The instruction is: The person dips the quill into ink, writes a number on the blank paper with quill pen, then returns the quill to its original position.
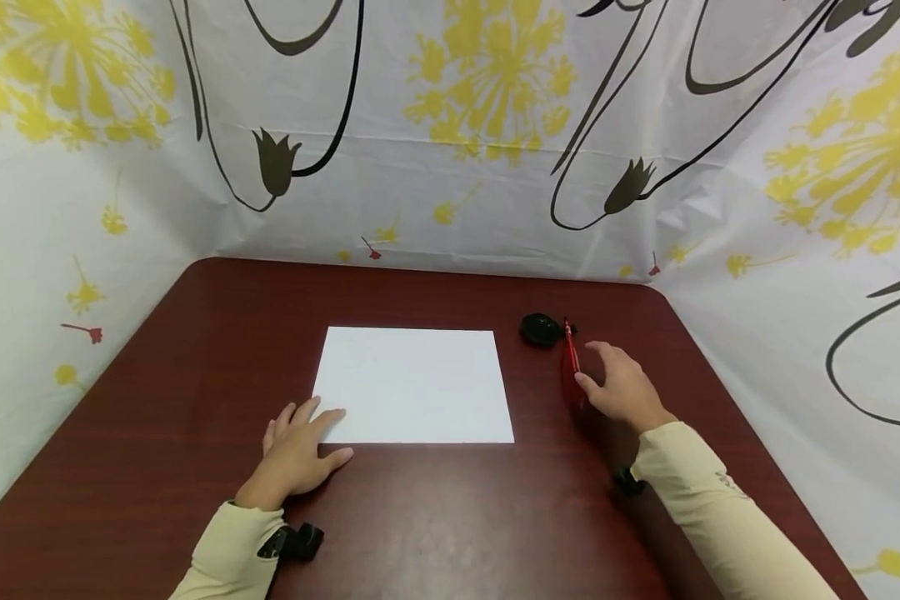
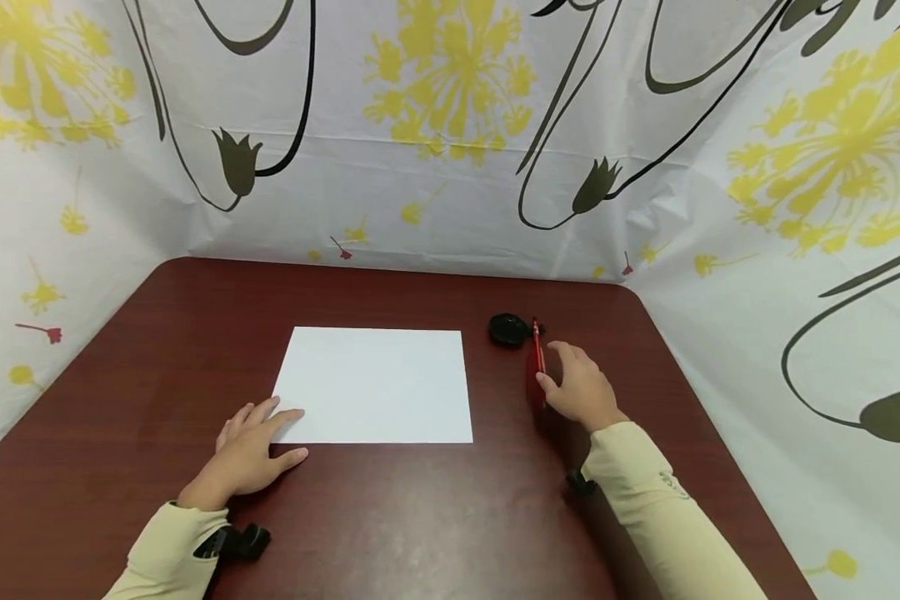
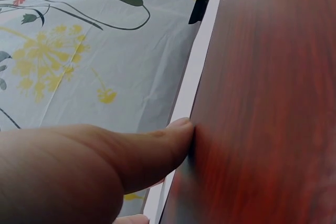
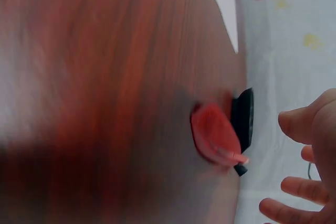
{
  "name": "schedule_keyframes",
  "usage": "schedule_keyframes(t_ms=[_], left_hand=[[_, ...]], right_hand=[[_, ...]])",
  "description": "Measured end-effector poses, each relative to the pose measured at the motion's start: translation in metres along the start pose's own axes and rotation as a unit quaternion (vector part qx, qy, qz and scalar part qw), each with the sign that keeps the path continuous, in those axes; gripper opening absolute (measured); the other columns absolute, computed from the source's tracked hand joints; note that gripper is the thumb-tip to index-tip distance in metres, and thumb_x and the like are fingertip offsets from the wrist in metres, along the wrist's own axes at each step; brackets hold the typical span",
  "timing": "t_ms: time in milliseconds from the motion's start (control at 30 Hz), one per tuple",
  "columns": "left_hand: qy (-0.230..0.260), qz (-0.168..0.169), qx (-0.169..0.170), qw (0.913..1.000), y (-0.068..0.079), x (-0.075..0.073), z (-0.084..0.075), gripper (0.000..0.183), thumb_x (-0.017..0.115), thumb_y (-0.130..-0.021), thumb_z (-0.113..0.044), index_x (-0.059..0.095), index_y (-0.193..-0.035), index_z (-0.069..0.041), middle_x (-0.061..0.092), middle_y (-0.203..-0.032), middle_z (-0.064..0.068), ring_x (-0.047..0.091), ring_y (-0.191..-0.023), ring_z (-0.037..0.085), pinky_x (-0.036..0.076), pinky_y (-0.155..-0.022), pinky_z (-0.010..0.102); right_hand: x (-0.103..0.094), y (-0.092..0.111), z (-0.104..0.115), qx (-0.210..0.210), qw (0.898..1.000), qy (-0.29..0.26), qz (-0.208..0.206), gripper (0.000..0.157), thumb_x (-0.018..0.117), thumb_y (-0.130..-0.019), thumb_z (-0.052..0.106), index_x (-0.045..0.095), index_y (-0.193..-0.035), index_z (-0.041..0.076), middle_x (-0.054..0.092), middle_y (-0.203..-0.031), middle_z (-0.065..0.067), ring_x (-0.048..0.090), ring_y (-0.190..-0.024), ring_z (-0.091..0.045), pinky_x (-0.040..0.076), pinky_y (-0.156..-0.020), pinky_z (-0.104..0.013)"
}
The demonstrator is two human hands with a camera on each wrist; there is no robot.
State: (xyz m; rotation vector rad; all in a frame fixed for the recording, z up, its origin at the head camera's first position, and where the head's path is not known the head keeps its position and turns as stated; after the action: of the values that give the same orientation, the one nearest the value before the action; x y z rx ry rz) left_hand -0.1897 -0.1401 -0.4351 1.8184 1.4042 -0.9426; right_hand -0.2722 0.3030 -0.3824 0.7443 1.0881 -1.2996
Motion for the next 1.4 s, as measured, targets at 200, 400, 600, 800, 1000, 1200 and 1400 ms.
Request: schedule_keyframes(t_ms=[200, 400, 600, 800, 1000, 1200, 1400], left_hand=[[-0.004, -0.006, -0.002, 1.0, 0.001, -0.002, 0.0, 0.057, 0.07, -0.089, -0.029, 0.052, -0.139, -0.011, 0.027, -0.151, 0.027, 0.013, -0.136, 0.055, 0.007, -0.103, 0.071], [-0.003, -0.005, -0.004, 1.0, 0.004, 0.0, 0.001, 0.056, 0.07, -0.088, -0.029, 0.053, -0.138, -0.01, 0.028, -0.15, 0.027, 0.014, -0.135, 0.056, 0.008, -0.103, 0.072], [-0.007, -0.017, 0.0, 0.9998, 0.0, -0.003, -0.001, 0.053, 0.069, -0.089, -0.028, 0.054, -0.137, -0.012, 0.03, -0.15, 0.026, 0.015, -0.136, 0.055, 0.009, -0.103, 0.071], [-0.01, -0.007, -0.008, 0.9999, 0.0, -0.002, 0.0, 0.052, 0.07, -0.089, -0.029, 0.054, -0.137, -0.014, 0.029, -0.151, 0.025, 0.015, -0.136, 0.054, 0.01, -0.104, 0.07], [-0.013, -0.012, -0.003, 0.9998, 0.0, -0.005, 0.002, 0.052, 0.07, -0.089, -0.031, 0.054, -0.136, -0.014, 0.028, -0.151, 0.026, 0.016, -0.136, 0.054, 0.01, -0.104, 0.07], [-0.013, -0.01, -0.005, 0.9999, -0.001, -0.003, 0.004, 0.053, 0.07, -0.089, -0.032, 0.054, -0.136, -0.015, 0.028, -0.151, 0.026, 0.017, -0.136, 0.054, 0.011, -0.103, 0.071], [-0.012, -0.008, -0.005, 0.9999, 0.002, -0.002, 0.002, 0.053, 0.07, -0.089, -0.034, 0.055, -0.136, -0.015, 0.029, -0.15, 0.025, 0.018, -0.135, 0.055, 0.012, -0.102, 0.072]], right_hand=[[-0.002, -0.019, -0.004, -0.029, 0.998, 0.054, 0.008, 0.05, 0.062, -0.093, 0.022, 0.045, -0.136, 0.001, 0.048, -0.133, -0.029, 0.053, -0.112, -0.047, 0.046, -0.084, -0.061], [0.0, -0.034, -0.009, -0.076, 0.992, 0.094, -0.02, 0.044, 0.064, -0.09, 0.017, 0.051, -0.13, 0.003, 0.056, -0.123, -0.029, 0.062, -0.084, -0.041, 0.05, -0.067, -0.055], [-0.001, -0.04, -0.014, -0.113, 0.985, 0.119, -0.06, 0.041, 0.066, -0.087, 0.01, 0.055, -0.125, 0.001, 0.061, -0.113, -0.028, 0.062, -0.078, -0.038, 0.05, -0.057, -0.049], [0.001, -0.041, -0.015, -0.129, 0.981, 0.131, -0.061, 0.041, 0.068, -0.085, 0.005, 0.057, -0.123, 0.0, 0.062, -0.11, -0.028, 0.063, -0.075, -0.038, 0.048, -0.049, -0.043], [0.007, -0.045, -0.019, -0.105, 0.985, 0.131, -0.042, 0.043, 0.068, -0.087, 0.004, 0.053, -0.127, 0.002, 0.061, -0.113, -0.028, 0.063, -0.086, -0.041, 0.051, -0.06, -0.051], [0.01, -0.048, -0.021, -0.097, 0.985, 0.14, -0.026, 0.044, 0.07, -0.086, 0.005, 0.054, -0.127, 0.002, 0.061, -0.113, -0.026, 0.063, -0.085, -0.04, 0.052, -0.062, -0.051], [0.014, -0.051, -0.022, -0.099, 0.984, 0.151, -0.015, 0.046, 0.07, -0.087, 0.004, 0.054, -0.129, 0.002, 0.061, -0.116, -0.026, 0.064, -0.088, -0.04, 0.052, -0.064, -0.051]])
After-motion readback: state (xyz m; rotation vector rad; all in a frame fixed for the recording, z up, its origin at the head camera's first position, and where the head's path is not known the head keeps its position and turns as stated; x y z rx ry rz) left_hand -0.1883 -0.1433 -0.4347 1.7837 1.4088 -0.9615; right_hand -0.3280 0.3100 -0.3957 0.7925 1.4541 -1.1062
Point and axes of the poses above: each hand's wrist, its own y-axis away from the middle knuckle, its own x-axis out of the palm, z = x × y, the point moved 8 cm from there along -y, towards the middle knuckle
